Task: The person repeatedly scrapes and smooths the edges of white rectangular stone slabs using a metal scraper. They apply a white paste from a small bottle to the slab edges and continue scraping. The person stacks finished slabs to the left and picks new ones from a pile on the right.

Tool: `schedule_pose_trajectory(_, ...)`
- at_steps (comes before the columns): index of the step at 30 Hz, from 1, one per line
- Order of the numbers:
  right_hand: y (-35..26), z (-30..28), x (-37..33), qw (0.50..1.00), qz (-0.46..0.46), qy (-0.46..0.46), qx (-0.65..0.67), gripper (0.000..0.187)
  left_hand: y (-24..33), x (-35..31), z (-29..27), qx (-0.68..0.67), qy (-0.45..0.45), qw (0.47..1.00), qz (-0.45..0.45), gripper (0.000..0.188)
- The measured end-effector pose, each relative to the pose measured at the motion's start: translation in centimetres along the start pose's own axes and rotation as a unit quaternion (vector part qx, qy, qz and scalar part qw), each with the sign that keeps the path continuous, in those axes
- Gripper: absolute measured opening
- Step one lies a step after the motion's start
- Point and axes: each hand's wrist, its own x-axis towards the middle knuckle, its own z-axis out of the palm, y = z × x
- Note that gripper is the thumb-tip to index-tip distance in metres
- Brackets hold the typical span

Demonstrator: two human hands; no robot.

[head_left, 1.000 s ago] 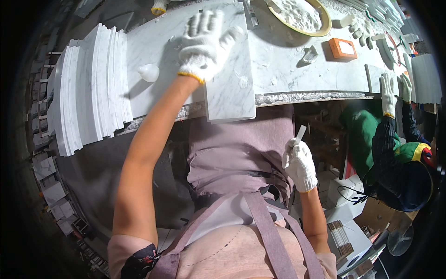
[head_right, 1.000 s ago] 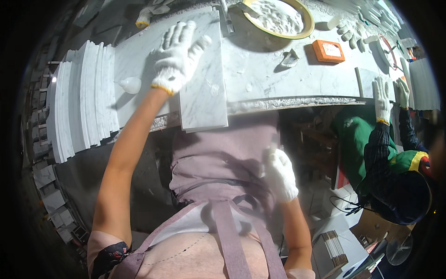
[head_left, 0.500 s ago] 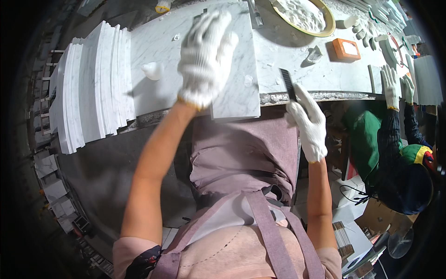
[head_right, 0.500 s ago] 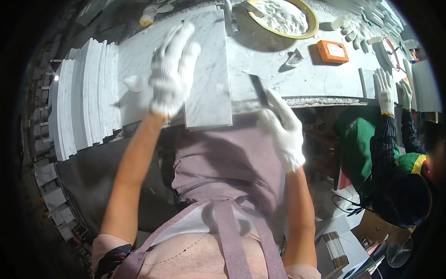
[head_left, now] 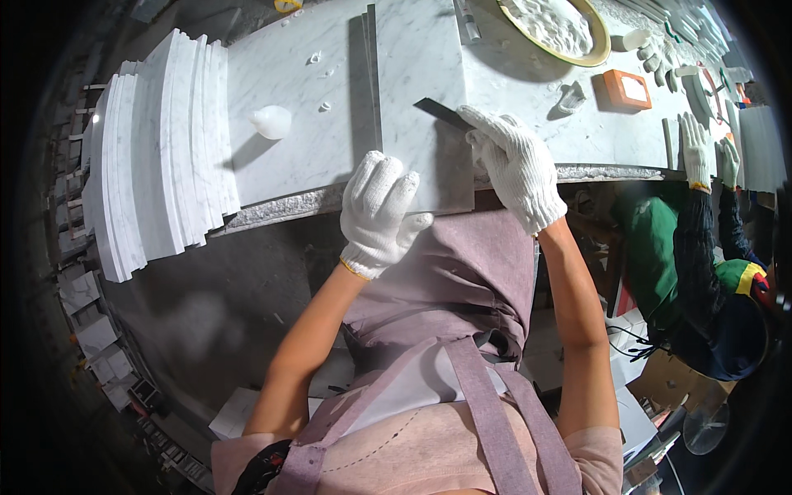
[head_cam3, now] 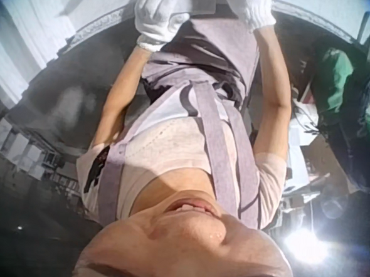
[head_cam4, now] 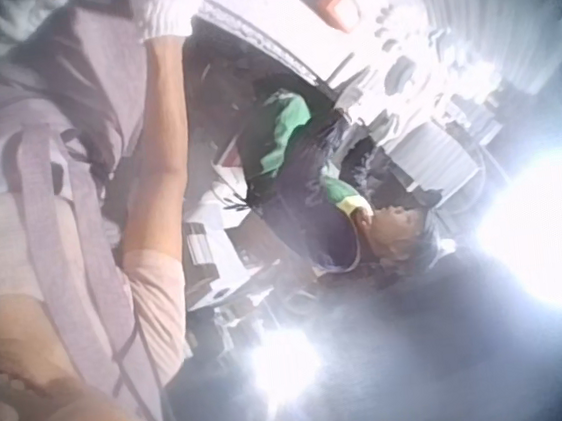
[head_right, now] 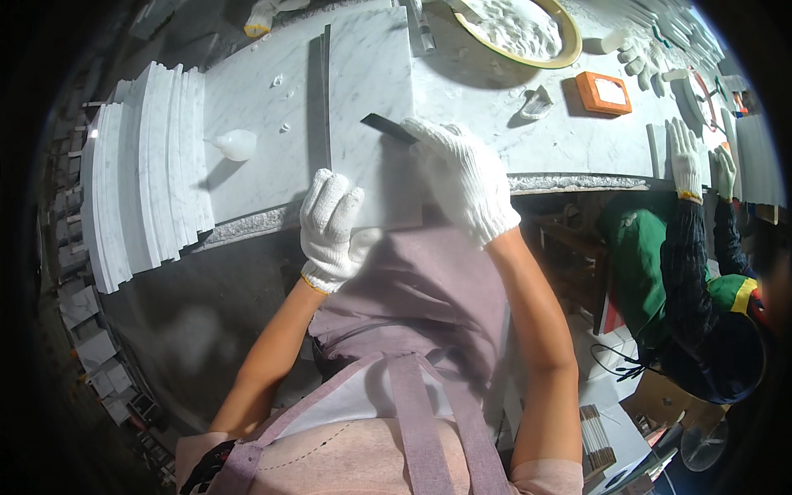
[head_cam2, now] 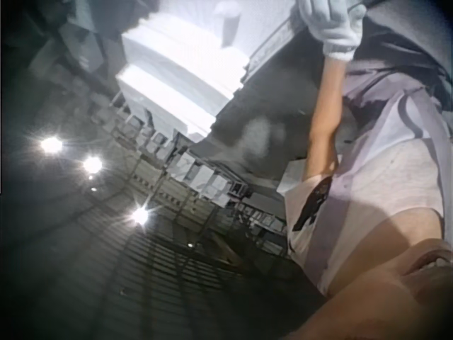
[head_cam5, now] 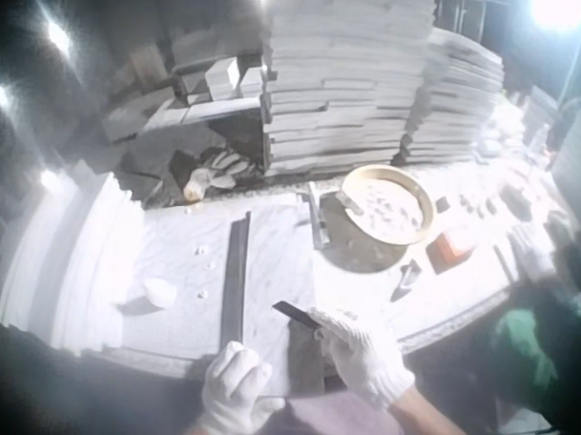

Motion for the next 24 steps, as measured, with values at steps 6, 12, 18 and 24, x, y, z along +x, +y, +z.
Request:
schedule_pose_trajectory(6,-0.1,0.3,-0.1,1.000,-0.008,0.001,-0.003,0.032,-0.3,0.3,0.0,-0.018,-0.007,1.000,-0.007,0.056)
schedule_pose_trajectory(12,-0.1,0.2,0.0,0.999,-0.024,0.009,-0.032,0.033,-0.1,0.5,-0.2,-0.022,-0.012,1.000,0.003,0.059)
schedule_pose_trajectory(18,-0.9,0.4,-1.0,0.996,-0.032,0.007,-0.081,0.036,0.3,1.3,-0.1,-0.011,0.019,0.999,-0.025,0.061)
schedule_pose_trajectory(24,-1.0,0.8,-3.5,0.995,-0.039,-0.040,-0.080,0.042,0.6,1.6,-0.4,-0.001,0.007,0.999,-0.034,0.062)
